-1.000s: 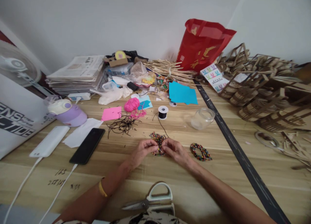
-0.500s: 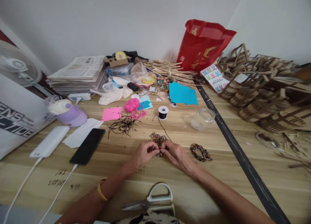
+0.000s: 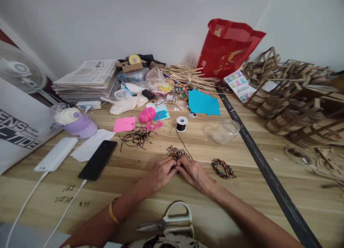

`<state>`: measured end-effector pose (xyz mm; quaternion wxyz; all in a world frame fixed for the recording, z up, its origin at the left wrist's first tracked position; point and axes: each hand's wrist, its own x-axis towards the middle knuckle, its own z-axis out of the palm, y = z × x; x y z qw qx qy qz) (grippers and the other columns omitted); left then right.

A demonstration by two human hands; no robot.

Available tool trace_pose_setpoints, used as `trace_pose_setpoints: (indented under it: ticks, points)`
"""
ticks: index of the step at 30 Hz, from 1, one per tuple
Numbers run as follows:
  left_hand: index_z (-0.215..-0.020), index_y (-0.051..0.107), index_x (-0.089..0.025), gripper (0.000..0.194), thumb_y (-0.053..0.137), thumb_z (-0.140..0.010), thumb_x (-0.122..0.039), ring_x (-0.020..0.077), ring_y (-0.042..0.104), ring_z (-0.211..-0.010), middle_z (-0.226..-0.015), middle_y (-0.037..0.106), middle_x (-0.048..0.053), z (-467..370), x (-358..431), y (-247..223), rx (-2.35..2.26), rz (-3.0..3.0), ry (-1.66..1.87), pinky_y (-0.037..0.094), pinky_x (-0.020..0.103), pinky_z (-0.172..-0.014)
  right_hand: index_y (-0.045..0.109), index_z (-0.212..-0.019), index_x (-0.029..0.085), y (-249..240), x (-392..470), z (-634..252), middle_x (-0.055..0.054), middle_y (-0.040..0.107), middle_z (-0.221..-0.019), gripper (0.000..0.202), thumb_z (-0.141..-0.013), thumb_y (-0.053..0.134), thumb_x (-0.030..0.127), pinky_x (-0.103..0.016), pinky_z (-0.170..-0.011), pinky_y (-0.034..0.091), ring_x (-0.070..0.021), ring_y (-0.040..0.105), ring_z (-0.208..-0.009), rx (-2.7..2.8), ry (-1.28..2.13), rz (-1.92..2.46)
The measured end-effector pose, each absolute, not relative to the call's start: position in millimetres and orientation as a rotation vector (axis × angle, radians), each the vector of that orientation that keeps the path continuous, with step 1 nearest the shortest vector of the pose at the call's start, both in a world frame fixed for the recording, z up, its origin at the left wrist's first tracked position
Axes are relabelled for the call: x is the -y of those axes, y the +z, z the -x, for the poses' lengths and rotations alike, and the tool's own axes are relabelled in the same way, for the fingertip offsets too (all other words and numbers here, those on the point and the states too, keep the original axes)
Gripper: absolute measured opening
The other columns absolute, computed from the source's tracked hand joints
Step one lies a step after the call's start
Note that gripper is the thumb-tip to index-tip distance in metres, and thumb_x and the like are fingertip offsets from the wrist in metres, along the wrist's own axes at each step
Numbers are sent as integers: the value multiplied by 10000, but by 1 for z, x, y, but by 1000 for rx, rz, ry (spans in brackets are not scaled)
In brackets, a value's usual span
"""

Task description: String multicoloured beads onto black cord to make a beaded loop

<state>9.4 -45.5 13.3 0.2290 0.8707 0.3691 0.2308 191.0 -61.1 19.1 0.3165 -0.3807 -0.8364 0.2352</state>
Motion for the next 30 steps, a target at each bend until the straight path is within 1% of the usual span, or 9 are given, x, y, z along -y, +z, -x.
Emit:
trace_pose_setpoints:
  ticks: [2, 4, 7, 8, 12, 16, 21, 25, 30]
  points:
    - [-824, 582, -157, 101, 486, -858, -152, 170, 553, -792, -817, 613, 50, -11, 46, 14, -1045, -2319, 634, 425, 265, -747, 486, -892, 186, 18, 60, -192, -35, 560, -790, 75, -945, 434, 183, -267, -640, 456, -160, 543, -703, 2184, 649, 996]
    - [-787, 587, -153, 87, 512, -830, -151, 164, 548, -760, -779, 614, 41, -12, 45, 16, -1081, -2179, 608, 417, 255, -713, 504, -932, 188, 21, 60, -193, -51, 567, -850, 60, -938, 447, 168, -282, -685, 475, -169, 556, -767, 2148, 642, 1005]
    - [-739, 589, -141, 102, 537, -807, -198, 145, 527, -694, -716, 604, 23, -12, 41, 19, -1078, -1917, 586, 395, 237, -648, 532, -1016, 192, 31, 60, -197, -103, 558, -991, 116, -926, 467, 160, -351, -798, 480, -213, 545, -928, 2069, 484, 1030]
    - [-730, 585, -138, 119, 541, -802, -221, 137, 515, -671, -696, 593, 17, -12, 39, 20, -1058, -1835, 595, 385, 231, -626, 540, -1021, 195, 35, 61, -198, -108, 557, -998, 127, -926, 463, 160, -364, -809, 479, -221, 541, -941, 2055, 425, 1023]
    - [-697, 556, -127, 198, 565, -772, -310, 102, 436, -589, -623, 511, -16, -8, 33, 19, -963, -1626, 647, 325, 209, -552, 556, -953, 193, 40, 65, -197, -93, 586, -899, 145, -947, 416, 157, -327, -730, 500, -200, 568, -825, 2110, 336, 904]
    - [-671, 543, -127, 237, 588, -755, -343, 85, 375, -558, -600, 452, -34, -8, 30, 17, -927, -1563, 656, 287, 203, -529, 558, -984, 188, 31, 64, -194, -84, 614, -887, 152, -958, 410, 170, -301, -719, 507, -183, 592, -805, 2152, 508, 915]
    - [-684, 548, -124, 208, 595, -746, -317, 86, 376, -571, -613, 453, -34, -8, 30, 16, -913, -1531, 634, 291, 204, -537, 555, -1009, 192, 23, 59, -195, -74, 621, -903, 145, -965, 417, 196, -282, -736, 492, -172, 599, -828, 2133, 703, 887]
    - [-661, 534, -129, 199, 604, -737, -299, 89, 385, -586, -610, 449, -37, -8, 31, 13, -915, -1536, 601, 290, 206, -545, 555, -964, 190, 21, 57, -197, -64, 607, -881, 148, -971, 408, 205, -256, -704, 473, -155, 588, -788, 2164, 729, 858]
    - [-662, 531, -130, 225, 622, -724, -327, 92, 386, -583, -607, 457, -31, -9, 31, 12, -939, -1530, 567, 285, 206, -540, 534, -919, 183, 20, 56, -198, -55, 584, -854, 158, -978, 388, 197, -249, -697, 453, -147, 565, -765, 2229, 717, 862]
